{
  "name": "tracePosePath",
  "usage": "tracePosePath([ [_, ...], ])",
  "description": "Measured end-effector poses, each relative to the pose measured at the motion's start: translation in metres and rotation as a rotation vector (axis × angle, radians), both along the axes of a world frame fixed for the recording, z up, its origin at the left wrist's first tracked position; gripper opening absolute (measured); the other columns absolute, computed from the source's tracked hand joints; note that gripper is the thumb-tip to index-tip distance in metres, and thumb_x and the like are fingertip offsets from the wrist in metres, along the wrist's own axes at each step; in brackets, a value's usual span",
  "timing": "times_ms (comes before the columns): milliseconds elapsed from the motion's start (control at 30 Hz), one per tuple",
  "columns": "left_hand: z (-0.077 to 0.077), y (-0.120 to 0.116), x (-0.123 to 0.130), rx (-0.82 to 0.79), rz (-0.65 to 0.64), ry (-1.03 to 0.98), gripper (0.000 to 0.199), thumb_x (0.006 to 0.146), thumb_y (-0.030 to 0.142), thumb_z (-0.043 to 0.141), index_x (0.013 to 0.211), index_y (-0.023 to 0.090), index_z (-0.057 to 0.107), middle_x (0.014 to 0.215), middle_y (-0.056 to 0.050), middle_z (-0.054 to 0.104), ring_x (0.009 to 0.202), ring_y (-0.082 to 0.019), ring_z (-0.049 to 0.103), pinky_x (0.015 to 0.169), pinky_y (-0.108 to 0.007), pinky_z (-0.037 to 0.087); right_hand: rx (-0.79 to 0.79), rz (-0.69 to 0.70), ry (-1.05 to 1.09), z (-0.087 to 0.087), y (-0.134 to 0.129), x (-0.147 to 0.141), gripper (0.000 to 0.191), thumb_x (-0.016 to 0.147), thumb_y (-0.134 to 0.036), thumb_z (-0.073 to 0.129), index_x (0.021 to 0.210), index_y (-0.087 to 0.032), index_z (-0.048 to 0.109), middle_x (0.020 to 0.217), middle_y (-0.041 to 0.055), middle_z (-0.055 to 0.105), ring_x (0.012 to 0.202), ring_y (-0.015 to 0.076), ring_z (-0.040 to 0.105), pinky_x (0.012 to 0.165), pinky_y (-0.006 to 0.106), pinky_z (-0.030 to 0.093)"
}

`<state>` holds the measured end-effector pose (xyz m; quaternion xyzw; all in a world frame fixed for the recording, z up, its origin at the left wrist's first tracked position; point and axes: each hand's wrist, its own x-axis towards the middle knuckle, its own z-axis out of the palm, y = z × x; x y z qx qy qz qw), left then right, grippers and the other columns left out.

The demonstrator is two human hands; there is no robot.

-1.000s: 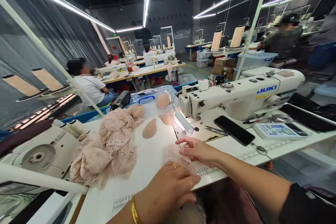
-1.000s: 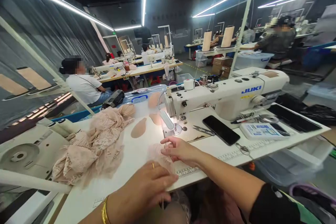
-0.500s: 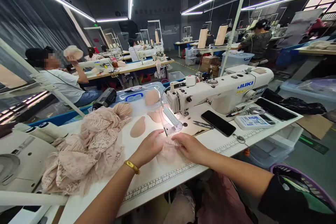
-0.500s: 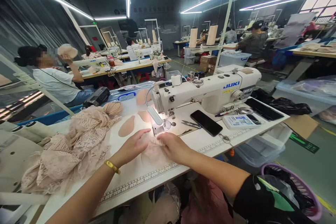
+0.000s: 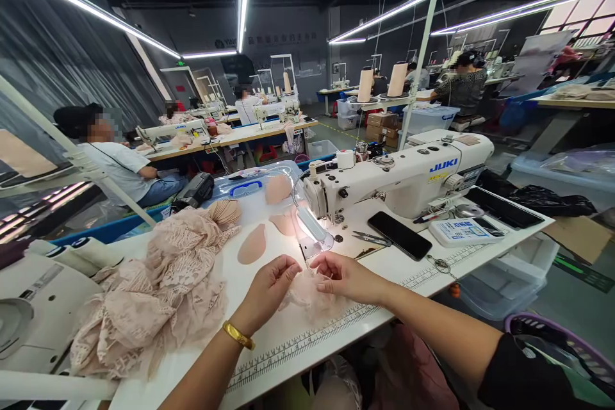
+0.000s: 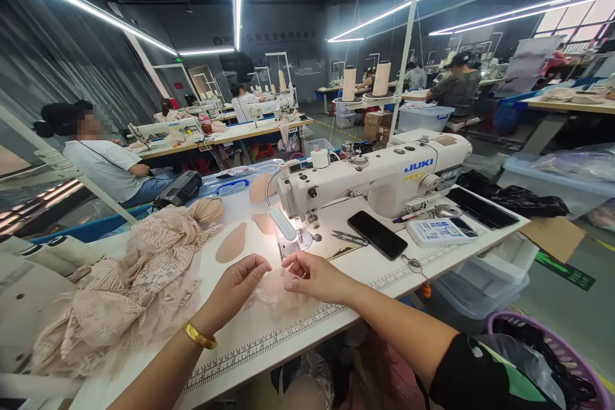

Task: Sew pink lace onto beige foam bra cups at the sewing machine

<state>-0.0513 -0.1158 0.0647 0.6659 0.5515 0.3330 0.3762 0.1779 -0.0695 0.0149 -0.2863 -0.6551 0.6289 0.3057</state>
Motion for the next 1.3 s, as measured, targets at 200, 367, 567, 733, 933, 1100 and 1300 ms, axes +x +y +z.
tracePosePath([
  [200,0.003,-0.006,-0.009,-0.09,-0.072,-0.003,0.038,0.089,0.058,0.066,0.092,0.02,0.069,0.069,0.005,0.047,0.066,-0.015,0.041,0.061,-0.025,0.031,0.302,-0.15,-0.144,0.002,-0.006,-0.004,0.022,0.098,-0.04,0.06,0.091,-0.022,0.069,0.085,0.0018,0.064,0.083,0.0209,0.057,0.075,0.032,0.044],
  [367,-0.001,-0.015,-0.016,-0.224,-0.19,-0.011,0.057,0.081,0.07,0.07,0.063,0.017,0.058,0.061,0.005,0.041,0.061,-0.012,0.035,0.057,-0.026,0.026,0.31,-0.19,-0.077,0.01,-0.013,-0.002,0.042,0.1,-0.058,0.055,0.082,-0.022,0.065,0.078,0.0017,0.057,0.078,0.0213,0.054,0.071,0.032,0.043],
  [567,-0.005,-0.022,-0.035,-0.333,-0.277,0.075,0.07,0.072,0.084,0.069,0.057,0.016,0.06,0.053,0.005,0.042,0.053,-0.01,0.034,0.051,-0.024,0.027,0.134,-0.069,0.155,0.019,-0.021,-0.004,0.049,0.1,-0.067,0.054,0.081,-0.022,0.058,0.076,0.0017,0.062,0.072,0.0194,0.061,0.071,0.032,0.046],
  [733,0.012,0.003,-0.056,-0.171,-0.183,0.217,0.07,0.091,0.081,0.046,0.086,0.016,0.073,0.067,0.0,0.059,0.064,-0.016,0.054,0.059,-0.026,0.044,-0.175,0.14,0.122,0.016,-0.001,-0.017,0.055,0.079,-0.069,0.079,0.087,-0.021,0.053,0.061,-0.0091,0.051,0.043,0.0093,0.048,0.048,0.023,0.029],
  [933,0.003,0.082,-0.051,0.183,0.062,0.559,0.032,0.102,0.031,0.053,0.127,0.017,0.066,0.135,-0.016,0.063,0.128,-0.03,0.056,0.113,-0.05,0.042,-0.325,0.199,0.101,0.001,0.035,-0.019,0.055,0.076,-0.065,0.083,0.08,-0.02,0.051,0.063,-0.0049,0.062,0.053,0.0112,0.056,0.055,0.025,0.031],
  [1100,-0.018,0.138,-0.039,0.233,0.012,0.803,0.037,0.101,0.036,0.066,0.134,0.019,0.062,0.142,-0.012,0.06,0.126,-0.029,0.061,0.107,-0.055,0.051,-0.332,0.232,0.156,-0.007,0.037,-0.017,0.053,0.082,-0.063,0.081,0.081,-0.02,0.049,0.064,-0.0036,0.064,0.057,0.0104,0.055,0.057,0.026,0.026],
  [1300,-0.03,0.148,-0.062,0.217,-0.014,0.908,0.032,0.102,0.036,0.065,0.127,0.018,0.065,0.13,-0.01,0.066,0.112,-0.025,0.067,0.096,-0.047,0.059,-0.348,0.283,0.139,-0.009,0.036,-0.017,0.054,0.085,-0.066,0.078,0.082,-0.021,0.047,0.067,-0.0048,0.062,0.059,0.0095,0.054,0.062,0.026,0.027],
])
